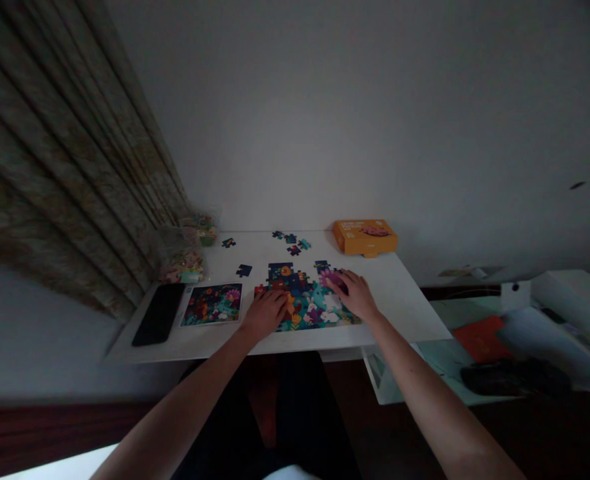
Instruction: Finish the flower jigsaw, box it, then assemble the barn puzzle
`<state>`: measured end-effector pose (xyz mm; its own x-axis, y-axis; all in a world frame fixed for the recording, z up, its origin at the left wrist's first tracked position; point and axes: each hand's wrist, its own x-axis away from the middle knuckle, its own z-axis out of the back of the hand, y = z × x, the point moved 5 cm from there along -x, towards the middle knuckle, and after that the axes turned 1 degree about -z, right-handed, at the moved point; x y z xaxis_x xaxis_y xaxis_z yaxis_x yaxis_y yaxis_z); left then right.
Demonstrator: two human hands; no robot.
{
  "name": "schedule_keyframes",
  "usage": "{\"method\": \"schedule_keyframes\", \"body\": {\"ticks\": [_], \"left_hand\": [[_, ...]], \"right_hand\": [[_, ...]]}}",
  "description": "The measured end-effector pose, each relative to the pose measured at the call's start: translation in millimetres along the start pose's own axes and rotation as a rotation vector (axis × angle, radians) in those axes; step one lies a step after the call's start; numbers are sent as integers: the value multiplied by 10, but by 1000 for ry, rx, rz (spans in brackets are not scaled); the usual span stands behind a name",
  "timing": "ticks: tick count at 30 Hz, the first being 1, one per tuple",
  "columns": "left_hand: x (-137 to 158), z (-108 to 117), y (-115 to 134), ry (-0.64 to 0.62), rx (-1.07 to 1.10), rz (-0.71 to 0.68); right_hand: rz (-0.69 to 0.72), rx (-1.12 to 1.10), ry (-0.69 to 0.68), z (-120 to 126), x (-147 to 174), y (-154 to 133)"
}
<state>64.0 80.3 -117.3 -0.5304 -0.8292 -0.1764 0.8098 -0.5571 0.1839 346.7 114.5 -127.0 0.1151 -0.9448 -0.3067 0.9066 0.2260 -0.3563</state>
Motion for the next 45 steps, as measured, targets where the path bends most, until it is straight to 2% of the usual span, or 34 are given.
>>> {"method": "schedule_keyframes", "body": {"ticks": [3, 7, 14, 18, 22, 28, 34, 40, 45], "left_hand": [[-91, 49, -85, -12, 7, -19], [-391, 101, -334, 28, 31, 33], [-1340, 44, -980, 57, 135, 375], [-1840, -9, -1145, 54, 118, 526], [-2093, -83, -1208, 52, 84, 678], [-2217, -148, -1245, 38, 50, 715], [-2238, -72, -1361, 12, 78, 636], [-2040, 47, -1507, -63, 85, 618], [-1744, 160, -1533, -40, 63, 566]], "right_hand": [[-1, 13, -17, -31, 10, 179], [23, 3, -24, -64, 47, 169], [-10, -62, -11, -8, 7, 166], [-36, -85, 3, -27, -18, 226], [-47, -81, 7, -54, -22, 257], [-51, -89, 9, -26, -24, 227], [-63, -89, -4, -21, -40, 216], [-53, -76, 1, -38, -34, 229], [-42, -57, 9, -18, -34, 210]]}}
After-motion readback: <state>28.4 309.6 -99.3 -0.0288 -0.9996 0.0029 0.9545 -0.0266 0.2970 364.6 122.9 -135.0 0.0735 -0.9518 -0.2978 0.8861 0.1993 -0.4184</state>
